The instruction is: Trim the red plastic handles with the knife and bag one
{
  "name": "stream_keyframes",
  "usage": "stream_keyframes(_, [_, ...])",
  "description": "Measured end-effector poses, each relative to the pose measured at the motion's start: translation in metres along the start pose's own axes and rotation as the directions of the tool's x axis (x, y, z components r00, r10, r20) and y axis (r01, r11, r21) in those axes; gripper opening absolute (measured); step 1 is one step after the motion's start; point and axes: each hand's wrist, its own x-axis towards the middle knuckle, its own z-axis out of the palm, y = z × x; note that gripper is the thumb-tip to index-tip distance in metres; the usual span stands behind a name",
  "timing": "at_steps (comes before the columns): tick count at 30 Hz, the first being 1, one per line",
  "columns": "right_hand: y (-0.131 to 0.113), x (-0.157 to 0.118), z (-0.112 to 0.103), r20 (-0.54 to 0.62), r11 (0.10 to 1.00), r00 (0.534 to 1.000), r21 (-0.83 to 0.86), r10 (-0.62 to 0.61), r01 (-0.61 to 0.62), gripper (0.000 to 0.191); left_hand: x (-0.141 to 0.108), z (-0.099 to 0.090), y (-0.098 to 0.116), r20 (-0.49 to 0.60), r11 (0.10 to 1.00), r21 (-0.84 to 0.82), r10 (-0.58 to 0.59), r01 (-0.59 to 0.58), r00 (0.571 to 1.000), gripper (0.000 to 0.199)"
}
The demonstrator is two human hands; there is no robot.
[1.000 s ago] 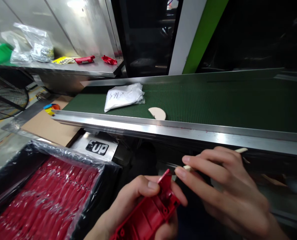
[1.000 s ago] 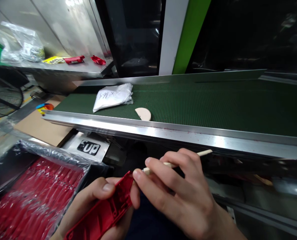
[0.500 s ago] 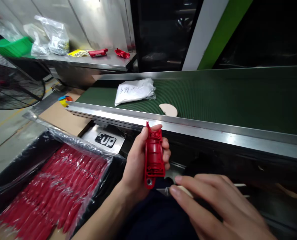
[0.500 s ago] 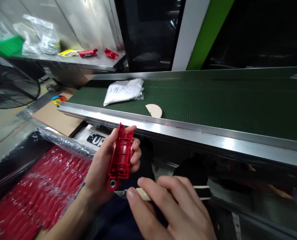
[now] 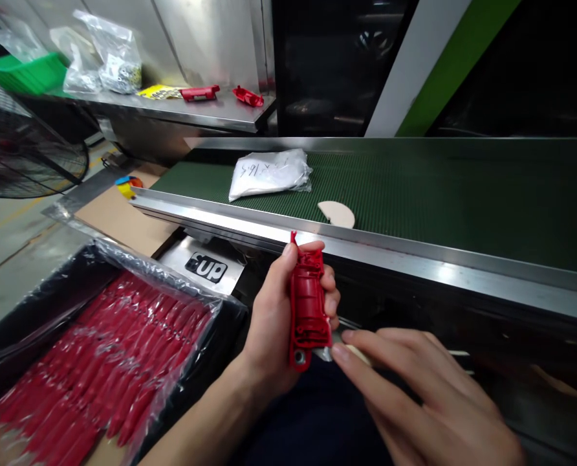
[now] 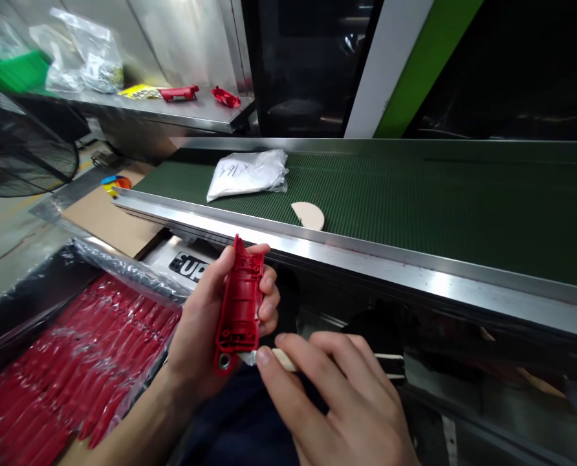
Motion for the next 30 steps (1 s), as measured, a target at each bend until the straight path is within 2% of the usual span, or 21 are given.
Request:
stream_keyframes(3, [0.014,0.009,-0.011,-0.035,0.999,0.999,0.052,-0.012,0.014,0.043,0.003,-0.006,0.004,0.021,0.997,-0.068,-0.029,0.030,0.999,0.035])
stream_keyframes(5, [0.039,0.016,-0.018,-0.120,1.000,0.993,-0.017,0.022,-0.024,0.042,0.005,-0.012,0.008,0.032,0.992,-0.123,-0.032,0.035,0.999,0.035])
stream_keyframes(7, [0.078,0.025,-0.020,-0.200,0.973,0.974,-0.181,0.104,-0.141,0.037,0.006,-0.020,0.012,0.041,0.987,-0.162,-0.015,0.021,0.999,0.037])
stream_keyframes(9, [0.121,0.035,-0.019,-0.230,0.877,0.934,-0.339,0.273,-0.340,0.024,0.005,-0.030,0.016,0.030,0.982,-0.188,0.011,-0.006,0.999,0.036])
stream_keyframes(10, [0.142,0.040,-0.018,-0.211,0.822,0.910,-0.391,0.357,-0.413,0.022,0.004,-0.035,0.017,0.006,0.982,-0.190,0.019,-0.018,1.000,0.035])
stream_keyframes(11, [0.160,0.047,-0.017,-0.168,0.794,0.902,-0.429,0.397,-0.430,0.021,0.002,-0.040,0.019,-0.032,0.983,-0.182,0.026,-0.031,0.999,0.034])
stream_keyframes(13, [0.184,0.065,-0.013,-0.050,0.780,0.905,-0.488,0.423,-0.392,0.020,0.000,-0.051,0.021,-0.139,0.989,-0.135,0.039,-0.058,0.990,0.031])
stream_keyframes(15, [0.192,0.090,-0.004,0.054,0.797,0.913,-0.510,0.406,-0.324,0.022,-0.002,-0.061,0.020,-0.241,0.994,-0.072,0.060,-0.079,0.969,0.030])
stream_keyframes(17, [0.187,0.122,0.013,0.138,0.834,0.919,-0.484,0.370,-0.263,0.025,-0.004,-0.070,0.019,-0.307,0.996,-0.033,0.073,-0.088,0.949,0.030])
stream_keyframes(21, [0.173,0.196,0.063,0.311,0.930,0.911,-0.327,0.272,-0.167,0.022,-0.006,-0.080,0.012,-0.358,0.995,-0.044,0.073,-0.095,0.931,0.030])
stream_keyframes(25, [0.178,0.250,0.112,0.351,0.944,0.896,-0.279,0.270,-0.176,0.025,-0.006,-0.091,0.004,-0.336,0.989,-0.046,0.114,-0.137,0.935,0.026])
stream_keyframes(30, [0.194,0.274,0.150,0.362,0.931,0.872,-0.275,0.330,-0.239,0.027,-0.005,-0.111,-0.001,-0.356,0.986,-0.050,0.134,-0.162,0.925,0.027])
